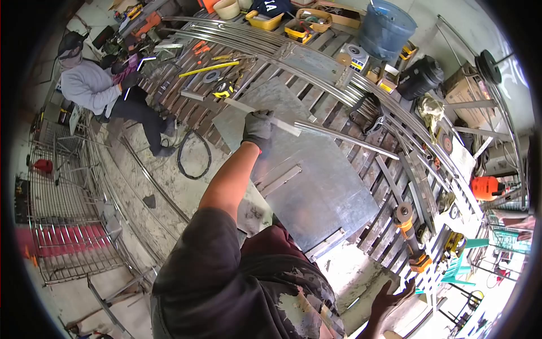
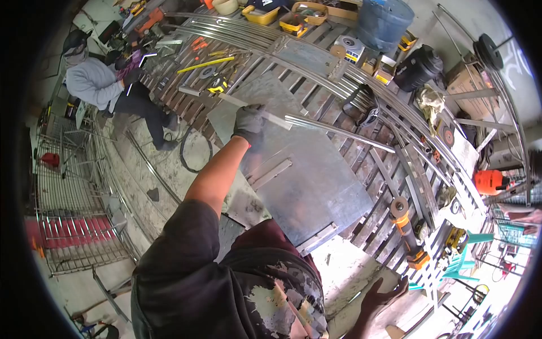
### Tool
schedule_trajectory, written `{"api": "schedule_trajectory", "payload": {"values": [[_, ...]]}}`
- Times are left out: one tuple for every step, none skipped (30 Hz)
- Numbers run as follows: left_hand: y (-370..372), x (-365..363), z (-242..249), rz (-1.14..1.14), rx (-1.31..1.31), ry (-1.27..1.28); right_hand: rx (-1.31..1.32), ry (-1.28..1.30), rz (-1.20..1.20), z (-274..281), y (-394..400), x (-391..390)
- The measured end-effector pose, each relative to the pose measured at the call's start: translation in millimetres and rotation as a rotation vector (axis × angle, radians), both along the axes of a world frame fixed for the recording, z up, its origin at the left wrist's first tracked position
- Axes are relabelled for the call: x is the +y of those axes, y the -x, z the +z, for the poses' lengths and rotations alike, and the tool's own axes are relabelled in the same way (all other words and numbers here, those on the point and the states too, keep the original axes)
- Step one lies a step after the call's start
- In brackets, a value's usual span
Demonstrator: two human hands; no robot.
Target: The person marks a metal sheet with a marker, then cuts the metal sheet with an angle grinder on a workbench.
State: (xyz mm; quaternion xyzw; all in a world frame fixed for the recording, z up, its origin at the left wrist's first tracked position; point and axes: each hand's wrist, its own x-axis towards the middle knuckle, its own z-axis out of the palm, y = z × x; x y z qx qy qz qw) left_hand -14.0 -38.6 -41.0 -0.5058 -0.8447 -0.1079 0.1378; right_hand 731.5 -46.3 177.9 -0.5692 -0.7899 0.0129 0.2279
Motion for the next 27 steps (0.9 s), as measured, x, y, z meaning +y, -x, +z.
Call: {"api": "schedule_trajectory", "payload": {"values": [[-2, 3, 3, 0.019, -0.011, 0.075, 0.003, 0.003, -0.019, -4, -5, -7], [-6, 5, 6, 0.043, -0.019, 0.152, 0.047, 0.075, -0.073, -10, -12, -12], [-7, 6, 12, 0.067, -0.019, 0.23, 0.046, 0.075, -0.08, -19, -20, -16], [-9, 7, 24, 0.033, 0.023, 0.273, 0.054, 0.076, -0.091, -32, -26, -18], [-14, 5, 34, -0.002, 0.066, 0.319, 0.062, 0.081, -0.103, -46, -30, -22], [-18, -2, 42, -0.037, 0.104, 0.371, 0.057, 0.076, -0.086, -48, -27, -25], [-17, -9, 44, -0.062, 0.099, 0.333, 0.102, 0.119, -0.093, -44, -19, -29], [-14, -11, 45, -0.091, 0.09, 0.29, 0.114, 0.107, -0.105, -38, -7, -34], [-13, -12, 43, -0.119, 0.073, 0.243, 0.119, 0.09, -0.115, -30, 2, -41], [-11, -18, 40, -0.177, 0.071, 0.198, 0.111, 0.106, -0.14, -24, 5, -52], [-9, -22, 37, -0.175, 0.053, 0.216, 0.102, 0.115, -0.161, -18, 9, -60], [-5, -24, 34, -0.173, 0.037, 0.232, 0.094, 0.122, -0.181, -14, 13, -66], [2, -25, 31, -0.171, 0.021, 0.25, 0.075, 0.111, -0.213, -11, 16, -73], [13, -25, 27, -0.158, -0.047, 0.302, 0.054, 0.104, -0.244, -8, 17, -81], [23, -30, 27, -0.143, -0.012, 0.293, 0.032, 0.099, -0.278, -7, 19, -92], [34, -36, 26, -0.131, 0.021, 0.286, 0.042, 0.058, -0.289, -9, 21, -100], [47, -42, 26, -0.119, 0.052, 0.275, 0.048, 0.06, -0.351, -8, 25, -112], [63, -47, 31, -0.128, 0.033, 0.242, 0.058, 0.056, -0.413, -7, 35, -120], [85, -51, 30, -0.124, 0.012, 0.226, 0.071, 0.049, -0.474, -5, 48, -127], [106, -58, 27, -0.116, -0.01, 0.212, 0.1, 0.036, -0.506, -4, 65, -136], [124, -61, 27, -0.104, -0.032, 0.199, 0.086, 0.039, -0.515, -3, 85, -142], [142, -59, 25, -0.048, -0.072, 0.181, 0.071, 0.045, -0.523, -3, 107, -149], [160, -57, 24, 0.01, -0.114, 0.169, 0.052, 0.057, -0.529, -3, 126, -155], [176, -57, 22, 0.069, -0.156, 0.16, 0.037, 0.065, -0.5, -6, 145, -159], [188, -60, 20, -0.004, -0.034, 0.089, 0.022, 0.058, -0.471, -5, 169, -159], [198, -63, 17, -0.078, 0.087, 0.015, 0.03, 0.065, -0.427, 0, 190, -159], [204, -63, 17, -0.153, 0.209, -0.065, 0.041, 0.069, -0.384, 6, 209, -156]]}}
